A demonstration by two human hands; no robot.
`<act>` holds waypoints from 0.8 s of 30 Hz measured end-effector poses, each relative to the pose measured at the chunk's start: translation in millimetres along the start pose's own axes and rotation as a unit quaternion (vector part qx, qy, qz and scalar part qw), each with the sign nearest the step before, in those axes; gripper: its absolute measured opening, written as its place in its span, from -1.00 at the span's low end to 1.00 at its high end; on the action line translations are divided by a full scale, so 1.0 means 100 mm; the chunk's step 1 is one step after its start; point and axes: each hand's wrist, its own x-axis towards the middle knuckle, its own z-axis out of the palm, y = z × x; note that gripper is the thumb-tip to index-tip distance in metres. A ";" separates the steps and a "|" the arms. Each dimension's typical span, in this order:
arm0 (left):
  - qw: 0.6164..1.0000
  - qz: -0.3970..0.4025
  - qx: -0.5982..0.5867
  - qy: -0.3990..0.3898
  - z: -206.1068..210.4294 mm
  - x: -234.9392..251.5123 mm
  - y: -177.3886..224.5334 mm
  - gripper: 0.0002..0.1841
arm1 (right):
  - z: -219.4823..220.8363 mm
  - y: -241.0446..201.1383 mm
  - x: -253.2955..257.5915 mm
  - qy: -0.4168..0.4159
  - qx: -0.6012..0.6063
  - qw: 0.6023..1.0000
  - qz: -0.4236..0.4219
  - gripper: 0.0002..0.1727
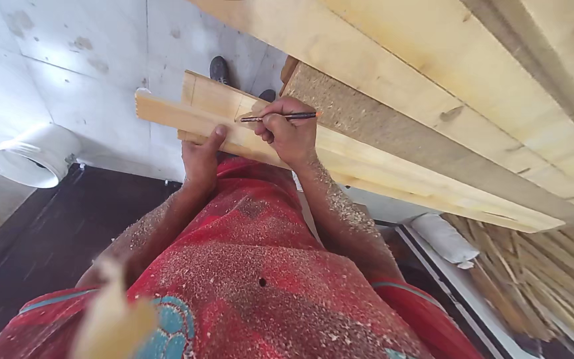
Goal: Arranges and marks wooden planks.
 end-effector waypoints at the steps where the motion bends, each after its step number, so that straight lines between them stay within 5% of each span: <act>1: 1.000 -0.003 -0.002 0.001 0.00 0.00 0.00 -0.31 | 0.02 0.00 0.00 0.003 -0.010 1.000 -0.007 -0.84; 6: 1.000 0.001 -0.007 0.004 0.01 0.02 0.00 -0.31 | -0.11 -0.01 0.02 -0.010 0.092 0.995 0.021 -0.78; 10: 1.000 0.016 0.020 -0.006 -0.01 -0.02 -0.01 -0.36 | -0.42 -0.12 -0.13 0.076 0.256 0.964 -0.004 -0.70; 13: 0.992 0.017 0.119 -0.032 -0.03 -0.14 0.05 -0.52 | -0.71 -0.37 -0.45 0.186 0.139 0.973 -0.013 -0.67; 15: 0.974 -0.013 0.221 -0.050 0.00 -0.17 0.12 -0.45 | -0.98 -0.35 -0.62 0.237 0.011 0.970 -0.049 -0.64; 18: 0.884 -0.051 0.450 -0.119 -0.20 -0.29 0.08 -0.39 | -1.43 -0.09 -1.10 0.218 -0.283 0.933 0.039 -0.60; 21: 0.686 0.050 0.697 -0.204 -0.02 -0.59 0.22 -0.55 | -1.85 0.21 -1.60 0.223 -0.384 0.889 0.110 -0.49; 24: 0.633 0.155 0.726 -0.218 0.45 -0.79 0.16 -0.60 | -2.30 0.52 -2.03 0.307 -0.370 0.869 0.114 -0.43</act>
